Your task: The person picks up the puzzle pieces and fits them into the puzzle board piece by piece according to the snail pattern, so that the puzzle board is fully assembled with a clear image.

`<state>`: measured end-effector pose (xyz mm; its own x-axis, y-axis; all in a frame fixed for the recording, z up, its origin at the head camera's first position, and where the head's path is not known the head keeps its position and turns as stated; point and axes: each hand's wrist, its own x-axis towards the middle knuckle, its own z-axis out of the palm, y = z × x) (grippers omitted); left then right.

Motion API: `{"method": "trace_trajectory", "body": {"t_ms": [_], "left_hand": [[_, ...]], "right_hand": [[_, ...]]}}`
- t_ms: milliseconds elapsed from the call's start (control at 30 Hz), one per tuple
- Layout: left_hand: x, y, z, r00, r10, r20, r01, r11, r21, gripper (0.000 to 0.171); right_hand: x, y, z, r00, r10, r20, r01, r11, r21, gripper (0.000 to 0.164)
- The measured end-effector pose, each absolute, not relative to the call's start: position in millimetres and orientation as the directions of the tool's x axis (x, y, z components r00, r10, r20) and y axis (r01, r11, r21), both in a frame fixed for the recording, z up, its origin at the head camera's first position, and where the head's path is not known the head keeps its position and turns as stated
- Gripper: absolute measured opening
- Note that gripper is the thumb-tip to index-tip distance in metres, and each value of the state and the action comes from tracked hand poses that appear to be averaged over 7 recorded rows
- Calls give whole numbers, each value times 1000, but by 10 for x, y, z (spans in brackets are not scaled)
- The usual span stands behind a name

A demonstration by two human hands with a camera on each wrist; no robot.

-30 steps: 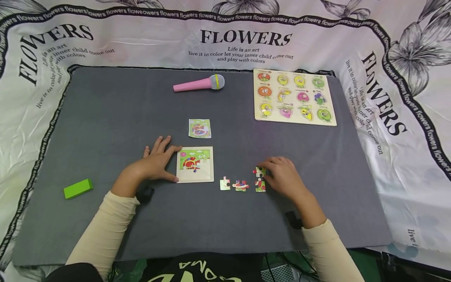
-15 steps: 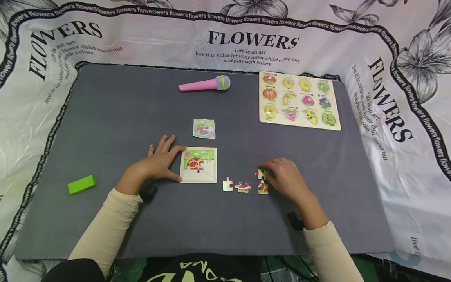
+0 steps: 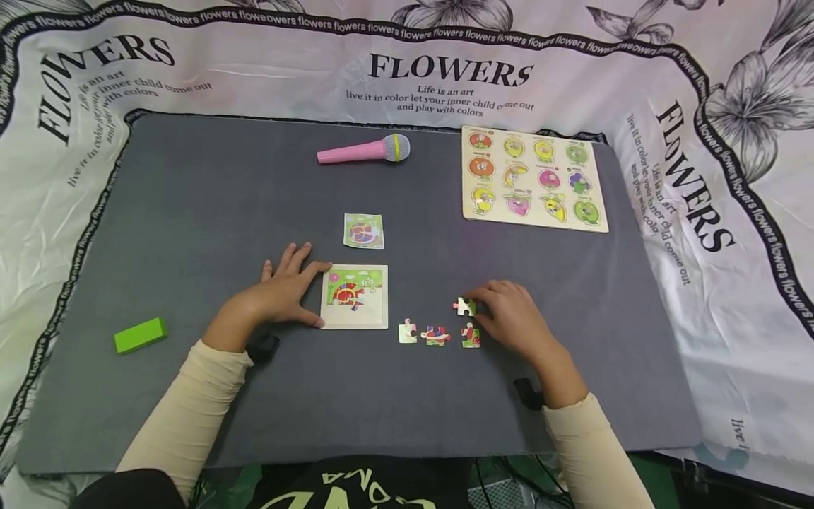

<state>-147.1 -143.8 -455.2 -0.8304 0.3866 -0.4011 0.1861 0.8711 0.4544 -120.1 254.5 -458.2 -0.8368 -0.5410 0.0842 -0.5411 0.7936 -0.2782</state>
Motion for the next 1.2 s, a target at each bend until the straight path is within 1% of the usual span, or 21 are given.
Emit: {"method": "trace_trajectory", "body": {"t_ms": [133, 233, 467, 567, 700, 867, 1000, 1100, 1200], "left_hand": [[-1457, -1477, -4536, -831, 377, -409, 184, 880, 438, 103], [-1458, -1458, -4524, -825, 390, -410, 196, 876, 440, 102], [-1446, -1418, -4549, -821, 383, -424, 185, 880, 437, 102], [-1443, -1451, -4565, -825, 379, -419, 184, 881, 436, 103], [-1447, -1493, -4537, -828, 375, -416, 185, 884, 429, 103], [-1459, -1477, -4513, -829, 372, -418, 181, 885, 429, 103], [-1466, -1472, -4519, -829, 370, -420, 180, 886, 427, 103], [-1465, -1469, -4531, -827, 368, -425, 178, 888, 423, 103], [-1458, -1464, -4536, -827, 365, -428, 175, 890, 421, 103]], "right_hand": [[-1298, 2309, -4501, -795, -592, 130, -602, 746, -285, 33], [-1343, 2086, -4465, -760, -634, 142, -645, 709, -285, 33], [-1368, 1484, -4484, -673, -731, 114, -732, 637, -243, 31], [-1378, 1300, -4523, -651, -752, 105, -753, 623, -211, 29], [-1391, 1161, -4551, -644, -758, 100, -762, 625, -170, 28], [-1368, 1112, -4592, -660, -743, 114, -751, 646, -137, 28], [-1353, 1083, -4614, -669, -731, 133, -743, 665, -78, 28], [-1340, 1066, -4618, -663, -733, 152, -745, 666, -39, 28], [-1327, 1059, -4617, -658, -734, 168, -748, 664, -26, 26]]}}
